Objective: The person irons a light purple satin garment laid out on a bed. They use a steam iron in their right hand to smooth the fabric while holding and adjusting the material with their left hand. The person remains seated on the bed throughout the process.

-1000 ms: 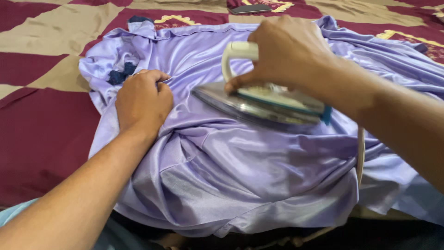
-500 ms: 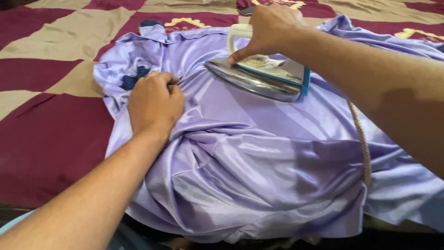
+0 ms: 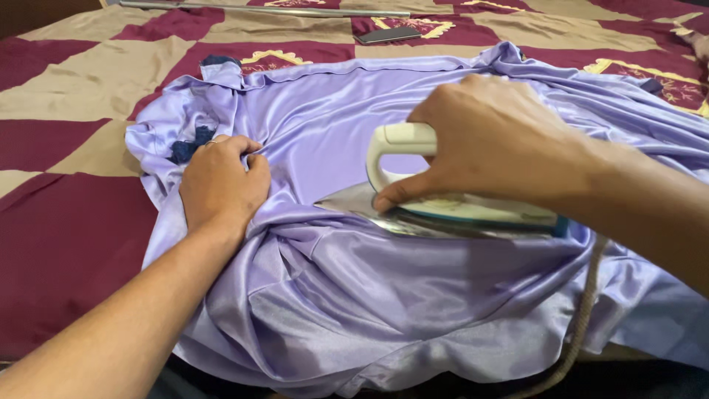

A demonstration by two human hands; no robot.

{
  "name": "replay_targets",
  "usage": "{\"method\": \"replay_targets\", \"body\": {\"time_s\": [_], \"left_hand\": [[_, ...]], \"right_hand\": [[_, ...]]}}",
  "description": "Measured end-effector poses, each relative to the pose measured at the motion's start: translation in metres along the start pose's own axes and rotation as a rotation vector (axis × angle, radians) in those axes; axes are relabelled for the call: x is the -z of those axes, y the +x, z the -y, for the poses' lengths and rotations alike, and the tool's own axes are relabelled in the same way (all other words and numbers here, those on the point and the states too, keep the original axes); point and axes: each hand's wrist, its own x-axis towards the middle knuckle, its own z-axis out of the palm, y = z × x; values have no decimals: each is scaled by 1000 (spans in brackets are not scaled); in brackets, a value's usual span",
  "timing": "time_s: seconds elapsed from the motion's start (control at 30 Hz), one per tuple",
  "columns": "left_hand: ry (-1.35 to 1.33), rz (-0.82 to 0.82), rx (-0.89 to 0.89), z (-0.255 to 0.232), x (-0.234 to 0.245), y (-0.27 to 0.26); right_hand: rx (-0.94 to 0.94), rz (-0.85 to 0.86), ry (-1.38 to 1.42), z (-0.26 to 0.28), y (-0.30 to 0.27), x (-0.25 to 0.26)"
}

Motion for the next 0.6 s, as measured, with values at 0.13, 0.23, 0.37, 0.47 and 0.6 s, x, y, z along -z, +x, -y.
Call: {"method": "replay_targets", "body": {"time_s": [0.13, 0.23, 0.37, 0.47, 0.6], "left_hand": [[1, 16, 3, 2, 0, -1], [-14, 6, 5, 1, 1, -2], [-3, 17, 17, -2, 2, -1], [-16, -3, -2, -1, 1, 0], [-2, -21, -13, 0, -2, 0]], "right_hand": [[-128, 55, -96, 1, -4, -6], [-50, -94, -42, -18, 19, -19], [-138, -172, -182, -68, 75, -46], [-223, -197, -251, -130, 129, -80], [-137, -305, -87, -231, 208, -134]]}}
